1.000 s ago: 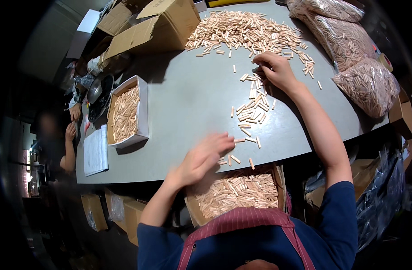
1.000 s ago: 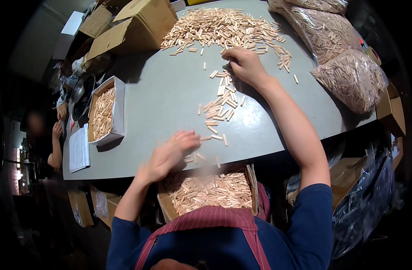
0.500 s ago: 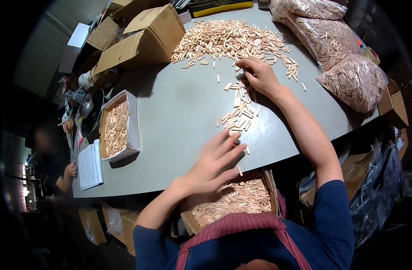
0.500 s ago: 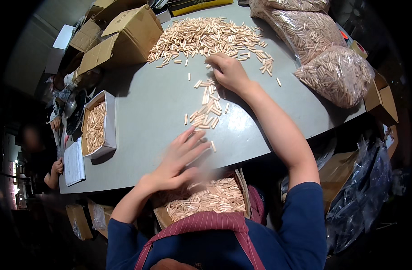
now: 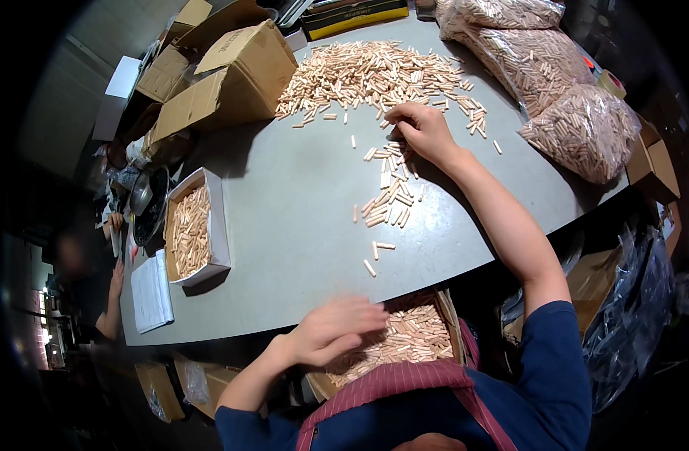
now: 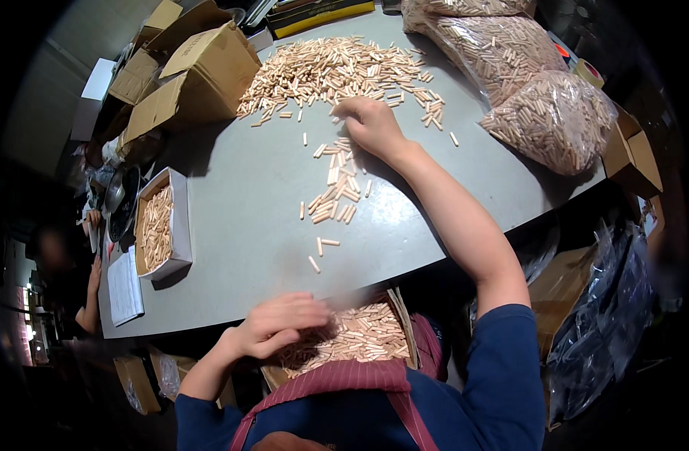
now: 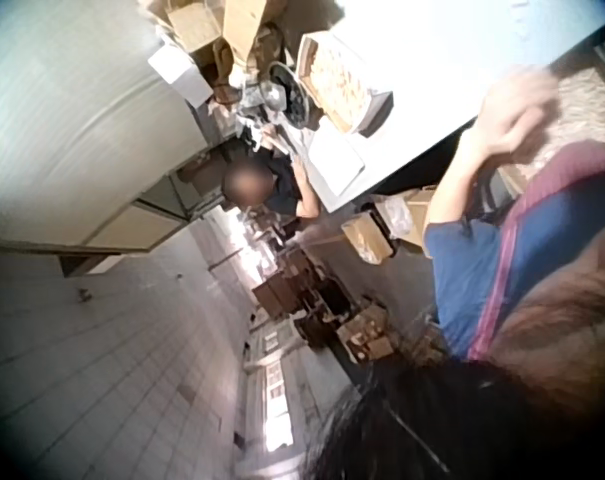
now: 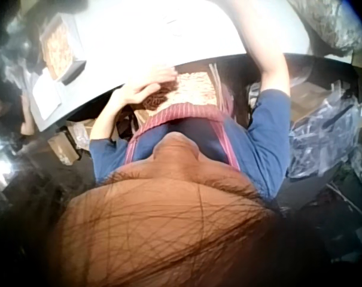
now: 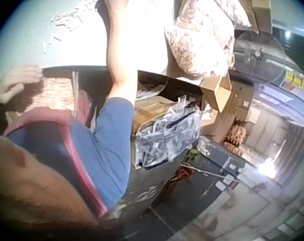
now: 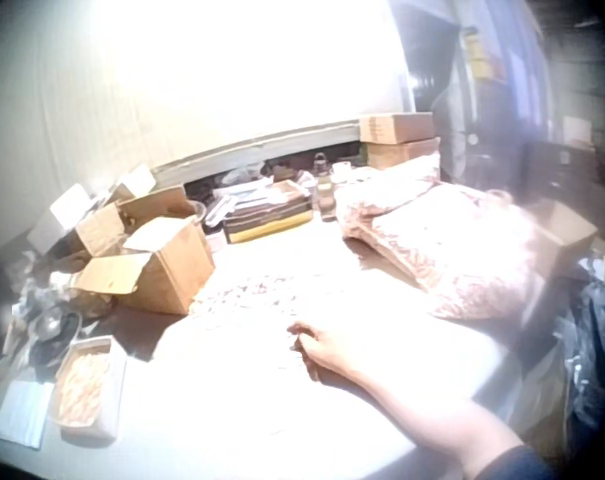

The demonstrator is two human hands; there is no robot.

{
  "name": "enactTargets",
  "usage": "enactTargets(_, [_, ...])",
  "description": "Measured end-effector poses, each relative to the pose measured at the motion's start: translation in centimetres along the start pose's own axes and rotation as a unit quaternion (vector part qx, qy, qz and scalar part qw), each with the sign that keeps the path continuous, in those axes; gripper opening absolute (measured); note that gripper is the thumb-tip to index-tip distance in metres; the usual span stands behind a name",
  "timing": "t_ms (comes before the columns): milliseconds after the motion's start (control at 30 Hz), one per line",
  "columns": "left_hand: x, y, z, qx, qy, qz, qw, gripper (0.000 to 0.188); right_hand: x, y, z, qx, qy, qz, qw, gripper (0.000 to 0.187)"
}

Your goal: The person sorts small wooden sticks on a table, moving them from a large pile into a cardboard box. They use both hands to gather and transfer the sticks, occasionally picking up individual pieces to inspect them before placing them in the box.

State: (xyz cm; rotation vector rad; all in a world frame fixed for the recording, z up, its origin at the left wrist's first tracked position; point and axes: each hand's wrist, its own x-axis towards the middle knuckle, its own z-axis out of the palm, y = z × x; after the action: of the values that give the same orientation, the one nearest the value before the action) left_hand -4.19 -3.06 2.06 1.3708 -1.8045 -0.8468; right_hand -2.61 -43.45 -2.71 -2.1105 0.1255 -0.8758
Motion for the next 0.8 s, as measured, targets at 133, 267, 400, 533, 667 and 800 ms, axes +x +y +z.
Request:
enactTargets(133, [-1.1,0.2,-0.5,-0.082,0.166,-0.016,0.983,0.030,0.2,0.5,0.2,0.070,0.043,0.082,0.993,0.030])
enactTargets(267, [2.7,-2.3,-1.2,0.221,0.247,-0.134,0.934,0.049,0.8,1.5,-0.1,0.083,0.105,0.074,0.988,0.028])
enactTargets(400, [7.3,-5.7,-2.3,0.333,0.253,-0.118,0.901,0.055,1.3,2.2,-0.5,0.060,0.162,0.068,0.983,0.028])
enactTargets(533, [13.0,-8.8,-5.6,0.333,0.307,-0.070,0.889,0.034,1.1,1.7,-0.7,0.000,0.151,0.019,0.988,0.027])
enactTargets(667, [17.6,-11.4,-7.7,0.362,0.329,-0.056,0.871,0.022,1.1,1.3,-1.0,0.007,0.132,0.017,0.991,0.022])
enactTargets(800, [18.7,-11.9,-8.4,0.368,0.294,-0.075,0.879,0.024,1.7,1.4,-1.7,-0.018,0.133,-0.004,0.991,0.019])
